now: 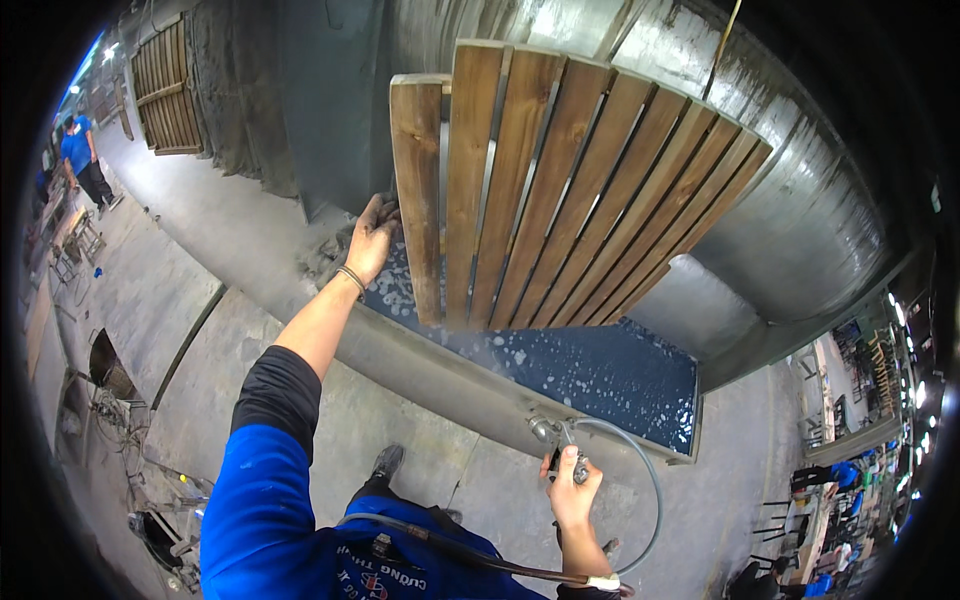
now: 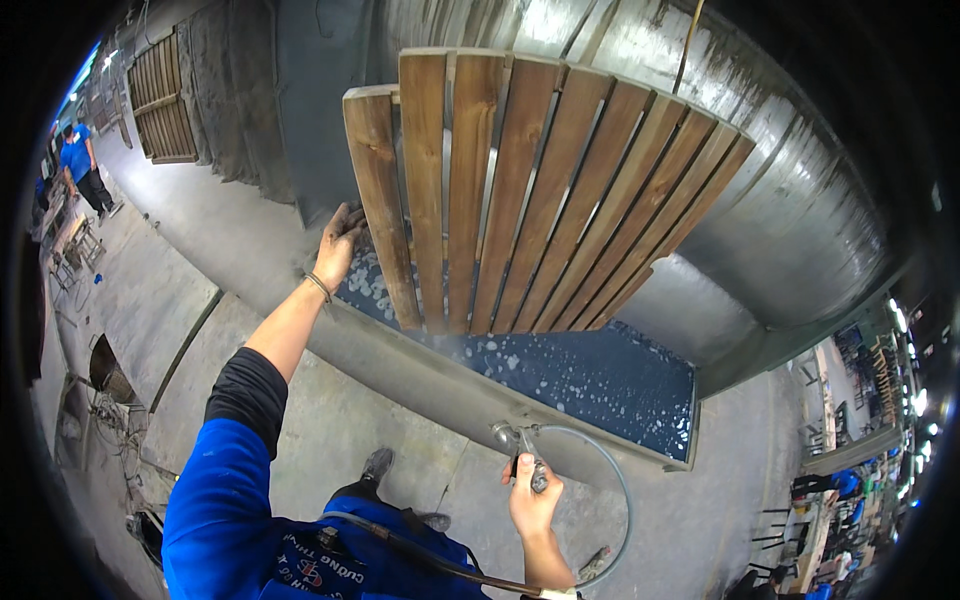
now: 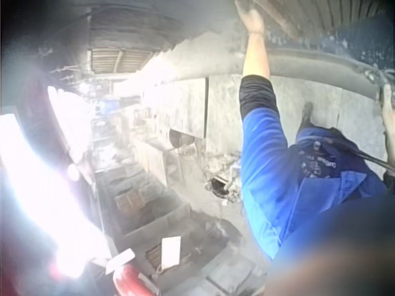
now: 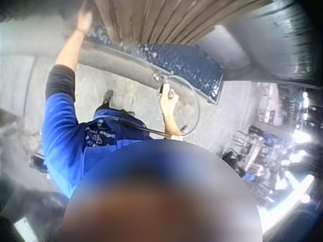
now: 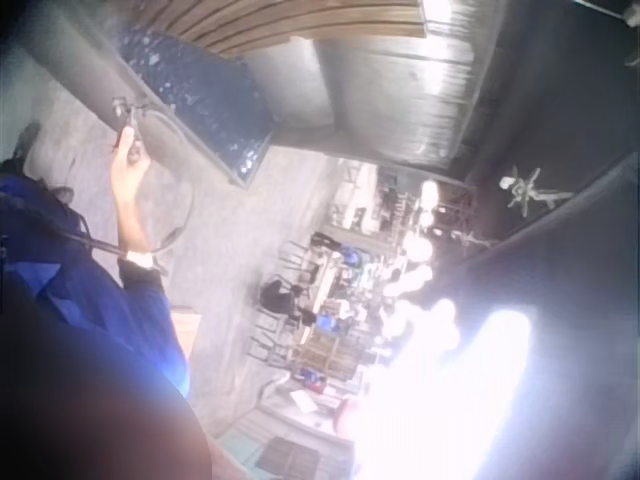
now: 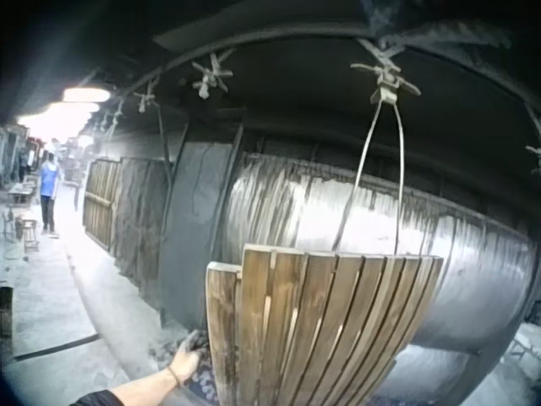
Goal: The person uses a spray gun to apply a finish to hanging wooden slatted panels in a workshop. They repeatedly spray both sides of each panel, rotate the panels to access all surfaces, and move between multiple panels throughout the clip.
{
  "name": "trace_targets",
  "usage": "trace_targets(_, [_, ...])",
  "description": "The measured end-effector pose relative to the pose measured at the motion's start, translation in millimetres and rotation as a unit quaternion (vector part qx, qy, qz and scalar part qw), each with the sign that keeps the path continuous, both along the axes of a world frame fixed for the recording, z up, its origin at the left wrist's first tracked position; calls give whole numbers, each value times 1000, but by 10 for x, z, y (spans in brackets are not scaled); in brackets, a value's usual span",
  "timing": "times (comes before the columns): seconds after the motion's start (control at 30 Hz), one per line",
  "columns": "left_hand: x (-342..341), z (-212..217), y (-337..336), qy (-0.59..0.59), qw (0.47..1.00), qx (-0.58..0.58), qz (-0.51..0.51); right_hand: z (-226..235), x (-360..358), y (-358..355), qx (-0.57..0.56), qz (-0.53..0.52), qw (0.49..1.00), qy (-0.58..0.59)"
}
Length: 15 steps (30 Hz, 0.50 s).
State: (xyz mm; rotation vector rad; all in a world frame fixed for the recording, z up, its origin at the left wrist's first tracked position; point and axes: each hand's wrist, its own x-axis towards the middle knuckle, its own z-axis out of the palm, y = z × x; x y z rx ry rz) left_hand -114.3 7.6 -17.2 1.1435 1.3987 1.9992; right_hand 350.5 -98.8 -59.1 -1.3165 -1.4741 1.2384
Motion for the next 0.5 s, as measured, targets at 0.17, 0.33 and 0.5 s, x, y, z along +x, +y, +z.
trace_targets(0.17, [-366, 27, 19, 144, 986, -79, 39, 510, -220, -37, 143, 15, 987, 71])
trace_targets(0.33, [-539, -2, 39, 205, 973, -88, 53, 1261, -346, -89, 230, 17, 936, 267])
trace_targets(0.5, [-454, -1, -145, 175, 978, -107, 28, 1483, -485, -193, 306, 91, 895, 312])
